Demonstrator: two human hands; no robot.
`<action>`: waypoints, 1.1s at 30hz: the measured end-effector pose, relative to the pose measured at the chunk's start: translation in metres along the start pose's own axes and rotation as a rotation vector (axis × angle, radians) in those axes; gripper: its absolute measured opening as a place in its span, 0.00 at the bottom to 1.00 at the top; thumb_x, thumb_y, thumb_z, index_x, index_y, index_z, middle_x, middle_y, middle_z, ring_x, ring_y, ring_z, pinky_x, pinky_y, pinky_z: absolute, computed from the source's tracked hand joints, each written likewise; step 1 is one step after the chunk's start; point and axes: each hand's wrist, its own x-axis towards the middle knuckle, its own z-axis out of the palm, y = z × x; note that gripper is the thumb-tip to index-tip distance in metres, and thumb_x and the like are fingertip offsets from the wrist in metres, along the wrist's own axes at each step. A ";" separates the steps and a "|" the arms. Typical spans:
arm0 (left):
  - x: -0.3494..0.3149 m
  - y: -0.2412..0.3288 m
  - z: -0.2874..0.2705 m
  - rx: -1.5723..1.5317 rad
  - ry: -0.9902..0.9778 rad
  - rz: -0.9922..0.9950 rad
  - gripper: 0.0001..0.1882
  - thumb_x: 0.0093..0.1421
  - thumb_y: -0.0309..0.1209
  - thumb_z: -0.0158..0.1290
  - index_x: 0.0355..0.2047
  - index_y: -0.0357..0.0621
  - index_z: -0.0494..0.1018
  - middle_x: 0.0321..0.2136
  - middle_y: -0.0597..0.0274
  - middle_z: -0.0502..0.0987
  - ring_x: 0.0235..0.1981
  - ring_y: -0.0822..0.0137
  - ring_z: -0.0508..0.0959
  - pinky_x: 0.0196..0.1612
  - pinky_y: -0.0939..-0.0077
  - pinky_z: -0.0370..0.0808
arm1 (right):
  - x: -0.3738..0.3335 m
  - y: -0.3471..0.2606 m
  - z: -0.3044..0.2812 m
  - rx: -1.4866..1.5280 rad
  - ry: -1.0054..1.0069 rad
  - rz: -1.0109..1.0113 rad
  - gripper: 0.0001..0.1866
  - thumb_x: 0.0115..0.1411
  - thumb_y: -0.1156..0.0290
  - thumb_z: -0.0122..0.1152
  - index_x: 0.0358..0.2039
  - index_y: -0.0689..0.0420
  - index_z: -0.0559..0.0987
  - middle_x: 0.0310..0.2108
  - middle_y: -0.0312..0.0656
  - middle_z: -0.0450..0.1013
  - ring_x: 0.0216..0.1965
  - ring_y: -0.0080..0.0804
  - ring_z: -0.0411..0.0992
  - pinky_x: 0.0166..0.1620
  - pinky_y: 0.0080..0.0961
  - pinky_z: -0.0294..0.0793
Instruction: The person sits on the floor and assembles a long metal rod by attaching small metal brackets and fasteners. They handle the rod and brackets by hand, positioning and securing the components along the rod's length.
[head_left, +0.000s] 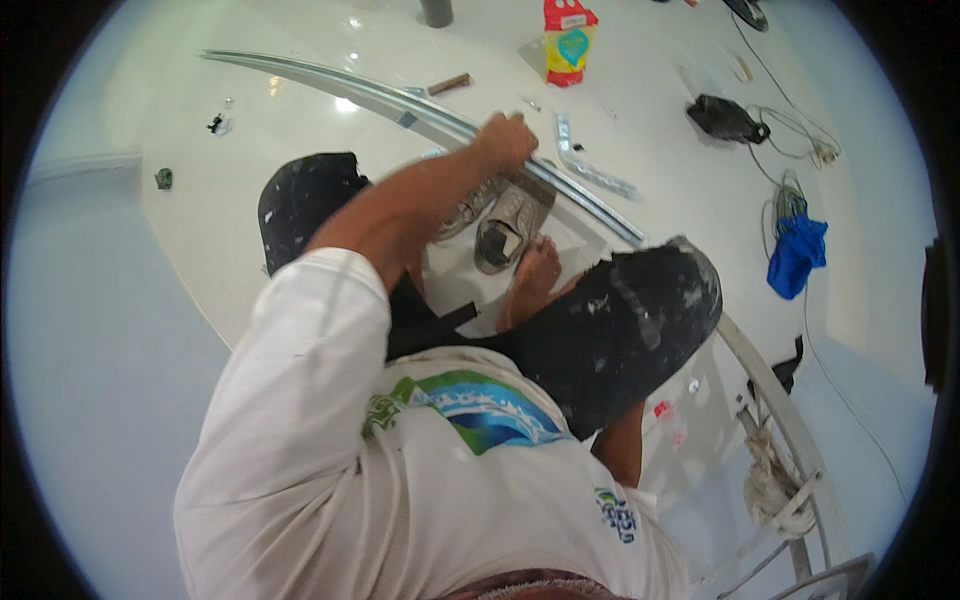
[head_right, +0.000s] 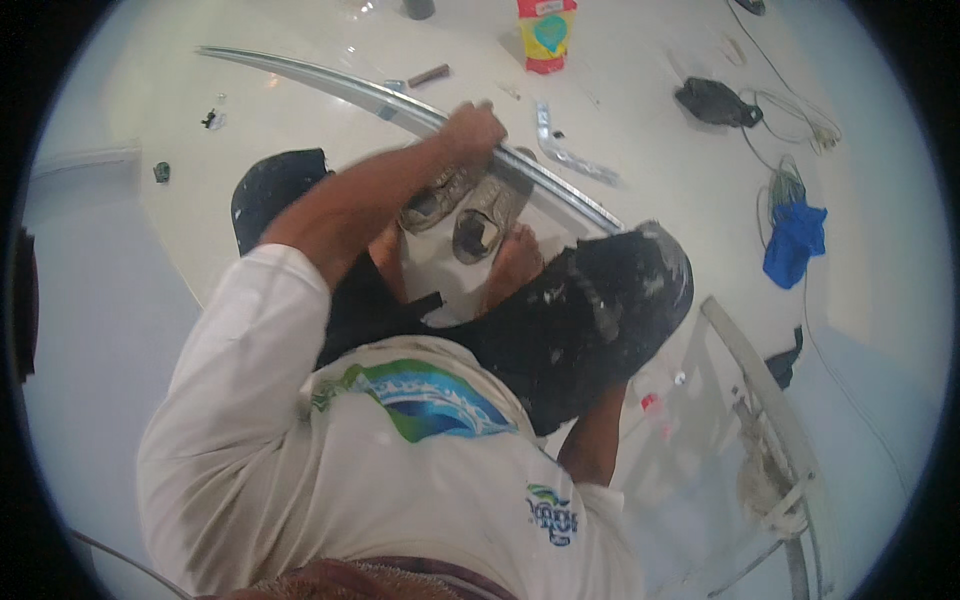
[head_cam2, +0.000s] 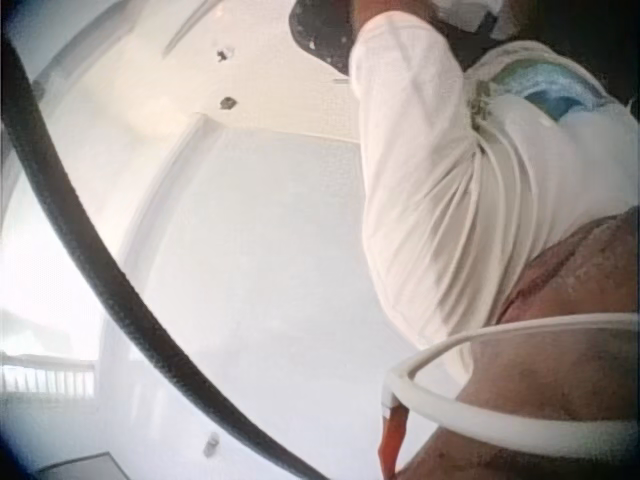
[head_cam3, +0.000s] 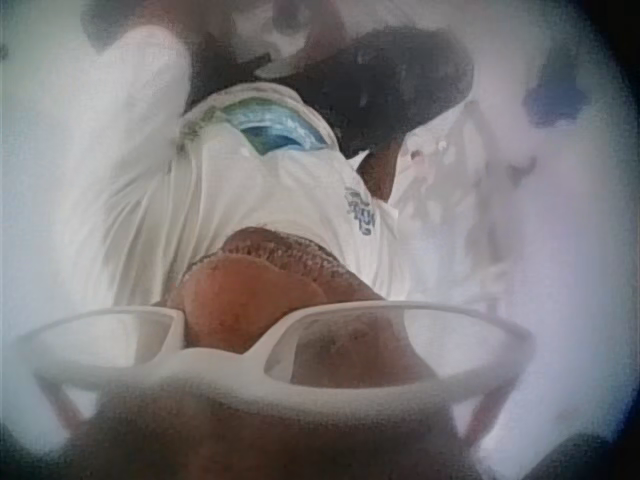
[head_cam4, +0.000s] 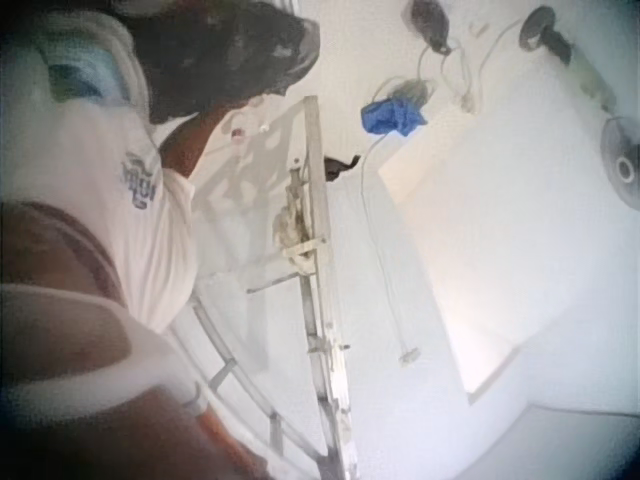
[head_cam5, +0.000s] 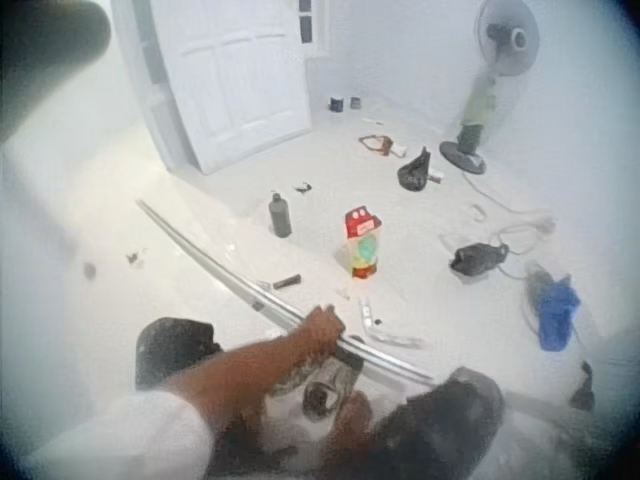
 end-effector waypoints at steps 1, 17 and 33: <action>-0.001 0.010 0.014 0.025 -0.049 -0.052 0.12 0.63 0.36 0.68 0.46 0.54 0.90 0.46 0.58 0.89 0.56 0.53 0.85 0.57 0.51 0.81 | 0.001 -0.001 0.000 -0.008 -0.006 -0.010 0.16 0.69 0.69 0.73 0.54 0.62 0.87 0.49 0.45 0.87 0.44 0.34 0.83 0.51 0.35 0.82; 0.063 0.063 0.030 -0.570 0.092 0.004 0.17 0.68 0.43 0.61 0.42 0.43 0.89 0.40 0.48 0.90 0.46 0.43 0.90 0.50 0.45 0.85 | 0.001 -0.203 -0.287 0.858 0.478 -0.398 0.20 0.73 0.73 0.71 0.64 0.64 0.84 0.57 0.47 0.85 0.47 0.28 0.80 0.48 0.28 0.79; -0.034 0.173 -0.237 -1.112 0.840 0.257 0.08 0.59 0.28 0.64 0.30 0.33 0.87 0.29 0.41 0.87 0.32 0.42 0.89 0.41 0.50 0.85 | -0.096 -0.349 -0.381 0.431 0.540 -1.096 0.15 0.75 0.73 0.72 0.60 0.59 0.87 0.68 0.53 0.80 0.67 0.38 0.80 0.59 0.40 0.88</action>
